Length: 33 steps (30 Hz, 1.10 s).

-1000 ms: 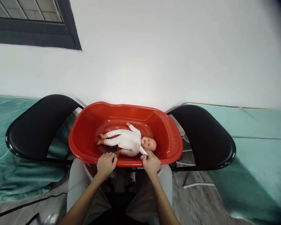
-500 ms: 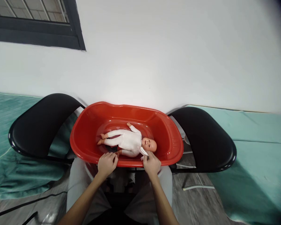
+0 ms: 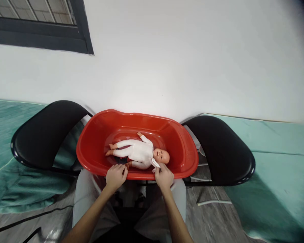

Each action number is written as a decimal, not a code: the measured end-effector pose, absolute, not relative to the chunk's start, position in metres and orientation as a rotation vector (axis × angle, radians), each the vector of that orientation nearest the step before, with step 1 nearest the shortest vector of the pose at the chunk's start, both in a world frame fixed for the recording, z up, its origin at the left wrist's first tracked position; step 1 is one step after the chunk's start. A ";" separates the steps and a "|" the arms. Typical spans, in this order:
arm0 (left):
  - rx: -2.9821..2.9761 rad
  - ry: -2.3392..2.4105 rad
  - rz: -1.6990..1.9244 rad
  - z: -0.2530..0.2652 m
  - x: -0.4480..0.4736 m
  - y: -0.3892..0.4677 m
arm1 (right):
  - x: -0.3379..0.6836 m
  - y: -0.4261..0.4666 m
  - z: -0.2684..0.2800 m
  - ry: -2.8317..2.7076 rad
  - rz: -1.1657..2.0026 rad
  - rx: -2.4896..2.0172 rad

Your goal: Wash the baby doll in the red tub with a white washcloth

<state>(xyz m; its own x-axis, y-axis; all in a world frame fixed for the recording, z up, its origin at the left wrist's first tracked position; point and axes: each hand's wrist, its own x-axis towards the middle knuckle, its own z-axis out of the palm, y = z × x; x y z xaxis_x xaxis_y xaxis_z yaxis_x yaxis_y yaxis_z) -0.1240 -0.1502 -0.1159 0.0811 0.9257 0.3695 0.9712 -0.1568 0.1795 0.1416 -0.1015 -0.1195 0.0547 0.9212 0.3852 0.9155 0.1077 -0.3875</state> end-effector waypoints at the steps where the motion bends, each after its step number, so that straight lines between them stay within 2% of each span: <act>1: -2.225 -1.966 -0.608 -0.116 -0.124 -0.150 | 0.142 -0.101 -0.120 -1.840 0.011 -1.787; 33: -2.232 -1.961 -0.635 -0.116 -0.124 -0.151 | 0.140 -0.102 -0.117 -1.843 0.006 -1.785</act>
